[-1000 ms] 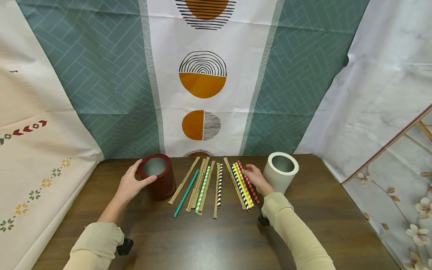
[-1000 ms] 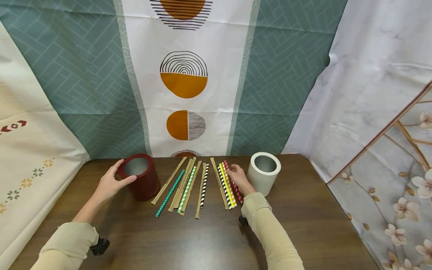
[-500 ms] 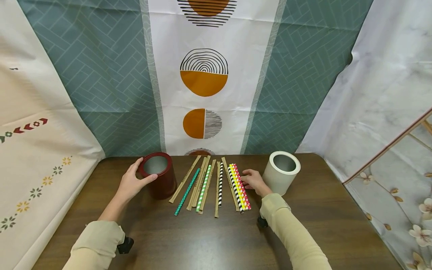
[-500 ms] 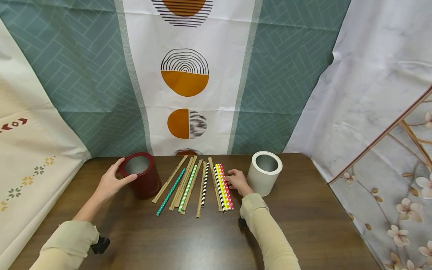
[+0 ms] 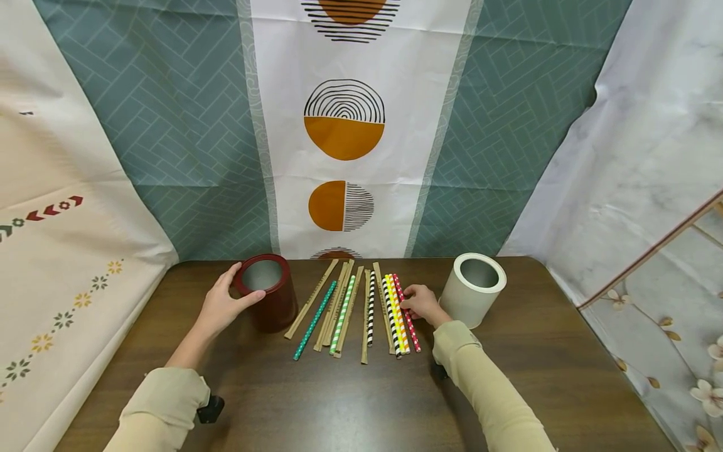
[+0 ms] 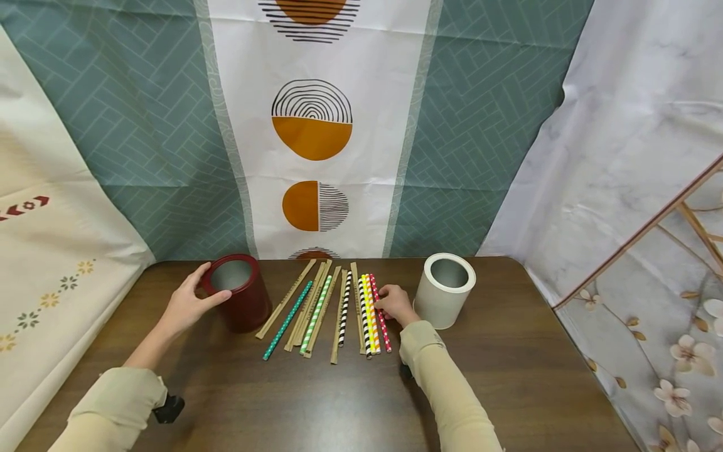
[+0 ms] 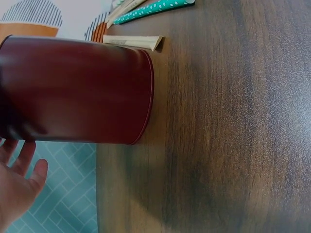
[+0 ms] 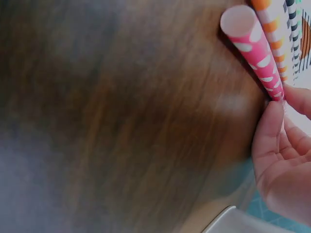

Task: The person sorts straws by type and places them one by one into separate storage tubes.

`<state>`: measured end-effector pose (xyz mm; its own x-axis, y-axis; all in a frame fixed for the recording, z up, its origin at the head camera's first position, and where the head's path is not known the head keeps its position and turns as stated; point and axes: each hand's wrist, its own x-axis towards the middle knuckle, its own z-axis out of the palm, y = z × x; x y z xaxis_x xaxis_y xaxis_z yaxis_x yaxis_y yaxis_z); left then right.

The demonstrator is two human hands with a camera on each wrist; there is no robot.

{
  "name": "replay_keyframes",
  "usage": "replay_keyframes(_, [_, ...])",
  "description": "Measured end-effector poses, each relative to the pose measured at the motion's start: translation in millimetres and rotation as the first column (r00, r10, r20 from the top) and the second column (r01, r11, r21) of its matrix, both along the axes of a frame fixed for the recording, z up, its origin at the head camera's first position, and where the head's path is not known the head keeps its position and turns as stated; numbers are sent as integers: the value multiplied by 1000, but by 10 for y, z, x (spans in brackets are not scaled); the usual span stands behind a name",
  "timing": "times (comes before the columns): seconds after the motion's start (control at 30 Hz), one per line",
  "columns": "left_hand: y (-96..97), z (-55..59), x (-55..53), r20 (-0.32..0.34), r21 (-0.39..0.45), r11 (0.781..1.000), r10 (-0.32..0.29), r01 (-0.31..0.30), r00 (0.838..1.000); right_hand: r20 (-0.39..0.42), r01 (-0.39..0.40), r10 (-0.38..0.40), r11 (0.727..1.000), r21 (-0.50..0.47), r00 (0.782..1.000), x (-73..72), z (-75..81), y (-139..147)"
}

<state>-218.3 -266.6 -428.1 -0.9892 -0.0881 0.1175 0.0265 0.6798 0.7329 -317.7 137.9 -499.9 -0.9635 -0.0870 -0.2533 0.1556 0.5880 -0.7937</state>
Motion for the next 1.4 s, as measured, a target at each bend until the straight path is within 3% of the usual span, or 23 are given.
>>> replay_keyframes(0.23, [10, -3, 1, -3, 19, 1000, -9, 9, 1000, -38, -22, 29, 984, 177, 999, -13, 38, -51])
replay_keyframes(0.4, [5, -3, 2, -2, 24, 1000, -9, 10, 1000, -54, -25, 37, 977, 211, 998, -12, 29, -60])
replay_keyframes(0.63, [4, 0, -3, 4, 17, 1000, -11, 11, 1000, -7, 4, -4, 997, 75, 1000, 28, 71, 6])
replay_keyframes(0.83, [-4, -1, 0, 0, 6, 1000, -2, 2, 1000, 12, -9, 9, 999, -41, 1000, 41, 176, 43])
replay_keyframes(1.07, [-12, -1, -1, 11, -5, 1000, -3, 3, 1000, 44, -95, 101, 988, -124, 994, 96, 434, 17])
replay_keyframes(1.4, [0, 32, 31, 18, 12, 1000, -13, 12, 1000, 64, -215, 235, 950, -228, 970, 128, 849, -75])
